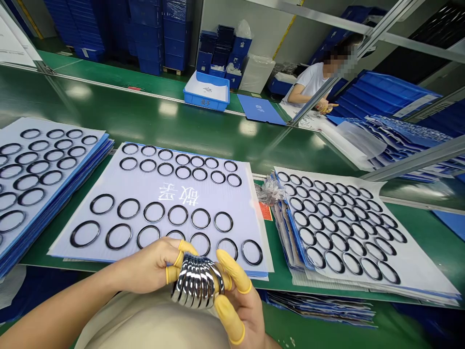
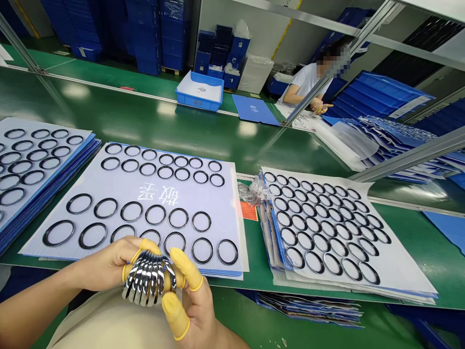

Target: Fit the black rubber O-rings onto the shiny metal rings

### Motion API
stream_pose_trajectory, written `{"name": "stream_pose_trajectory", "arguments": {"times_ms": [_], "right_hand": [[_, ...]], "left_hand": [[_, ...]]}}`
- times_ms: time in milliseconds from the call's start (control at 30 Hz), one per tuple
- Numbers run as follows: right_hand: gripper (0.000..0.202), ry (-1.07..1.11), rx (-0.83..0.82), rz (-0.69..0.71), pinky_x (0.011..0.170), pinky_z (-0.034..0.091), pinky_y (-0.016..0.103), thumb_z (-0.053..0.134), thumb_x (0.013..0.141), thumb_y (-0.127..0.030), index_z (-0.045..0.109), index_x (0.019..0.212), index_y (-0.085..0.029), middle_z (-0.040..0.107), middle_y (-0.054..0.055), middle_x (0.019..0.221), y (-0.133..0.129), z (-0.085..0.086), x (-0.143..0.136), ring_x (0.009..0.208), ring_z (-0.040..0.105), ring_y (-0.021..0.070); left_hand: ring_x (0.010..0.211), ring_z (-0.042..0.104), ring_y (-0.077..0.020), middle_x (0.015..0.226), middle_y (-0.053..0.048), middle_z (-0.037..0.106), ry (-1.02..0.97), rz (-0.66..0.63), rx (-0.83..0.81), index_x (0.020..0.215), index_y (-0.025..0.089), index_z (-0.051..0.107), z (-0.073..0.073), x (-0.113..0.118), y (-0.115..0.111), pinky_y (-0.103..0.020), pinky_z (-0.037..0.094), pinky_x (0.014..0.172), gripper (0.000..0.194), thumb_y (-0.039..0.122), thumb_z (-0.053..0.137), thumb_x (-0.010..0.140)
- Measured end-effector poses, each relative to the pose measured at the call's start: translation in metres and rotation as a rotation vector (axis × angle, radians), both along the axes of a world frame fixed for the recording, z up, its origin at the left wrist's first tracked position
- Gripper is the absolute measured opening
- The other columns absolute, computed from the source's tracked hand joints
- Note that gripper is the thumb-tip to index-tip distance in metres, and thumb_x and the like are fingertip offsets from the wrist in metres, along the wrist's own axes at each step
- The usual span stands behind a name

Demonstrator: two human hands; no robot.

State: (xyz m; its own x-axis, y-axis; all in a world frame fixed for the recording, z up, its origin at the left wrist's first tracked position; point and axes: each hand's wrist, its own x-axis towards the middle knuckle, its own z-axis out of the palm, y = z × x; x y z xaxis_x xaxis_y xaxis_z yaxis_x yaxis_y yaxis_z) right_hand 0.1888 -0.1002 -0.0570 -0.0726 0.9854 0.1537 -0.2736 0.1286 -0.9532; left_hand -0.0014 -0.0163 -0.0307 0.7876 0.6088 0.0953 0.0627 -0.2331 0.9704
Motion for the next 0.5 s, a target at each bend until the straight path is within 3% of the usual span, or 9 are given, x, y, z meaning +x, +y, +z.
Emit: {"name": "stream_pose_trajectory", "arguments": {"times_ms": [500], "right_hand": [[0.049,-0.074,0.204,-0.008,0.087,0.053,0.041,0.054,0.090,-0.035,0.046,0.137,-0.029,0.069,0.008,0.101,0.006,-0.020,-0.001,0.089,0.066,0.0233]], "left_hand": [[0.071,0.054,-0.0144,0.074,-0.006,0.061,-0.044,0.012,-0.031,0.064,0.014,0.060,-0.005,0.002,0.001,-0.022,0.044,0.068,0.042,0.039,0.047,0.095]]}}
